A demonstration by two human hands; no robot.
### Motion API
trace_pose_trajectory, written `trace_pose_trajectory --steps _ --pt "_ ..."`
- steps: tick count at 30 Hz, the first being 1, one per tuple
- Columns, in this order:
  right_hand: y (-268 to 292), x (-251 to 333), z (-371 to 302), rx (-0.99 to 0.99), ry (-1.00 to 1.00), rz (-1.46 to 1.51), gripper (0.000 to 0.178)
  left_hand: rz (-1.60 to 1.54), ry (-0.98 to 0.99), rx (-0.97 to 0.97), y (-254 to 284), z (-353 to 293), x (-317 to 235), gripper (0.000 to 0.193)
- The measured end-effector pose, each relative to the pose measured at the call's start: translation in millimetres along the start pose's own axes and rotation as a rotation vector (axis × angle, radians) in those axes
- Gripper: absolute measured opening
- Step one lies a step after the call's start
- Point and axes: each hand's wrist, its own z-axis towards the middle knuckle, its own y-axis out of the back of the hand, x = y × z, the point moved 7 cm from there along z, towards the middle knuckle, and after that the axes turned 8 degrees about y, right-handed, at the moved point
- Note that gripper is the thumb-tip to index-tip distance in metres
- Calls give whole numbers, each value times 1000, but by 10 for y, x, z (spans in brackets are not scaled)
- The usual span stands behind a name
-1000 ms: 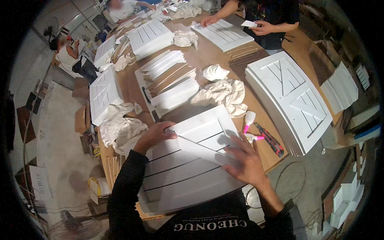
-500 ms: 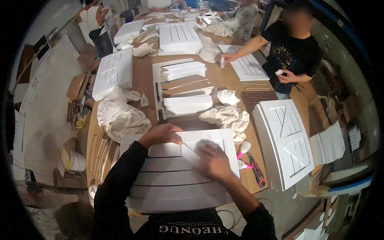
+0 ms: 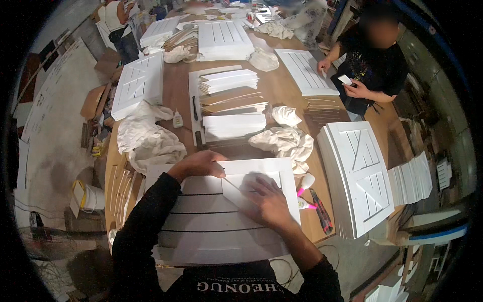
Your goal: The person assembles white wood panels by hand, applying adhesive and attaching diagonal slats to the panel surfaces.
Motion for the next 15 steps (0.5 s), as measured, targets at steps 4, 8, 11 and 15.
trace_pose_trajectory --steps 4,8,11,15 --pt "12 2 3 -5 -31 5 44 25 27 -9 -11 8 -7 50" --pt "54 36 38 4 -63 45 43 90 43 -93 -19 20 75 51" --pt "2 -12 -3 -1 -29 38 41 228 75 -148 -33 -10 67 53" --pt "-16 -27 -11 -6 -20 15 39 149 121 -120 -49 1 97 57"
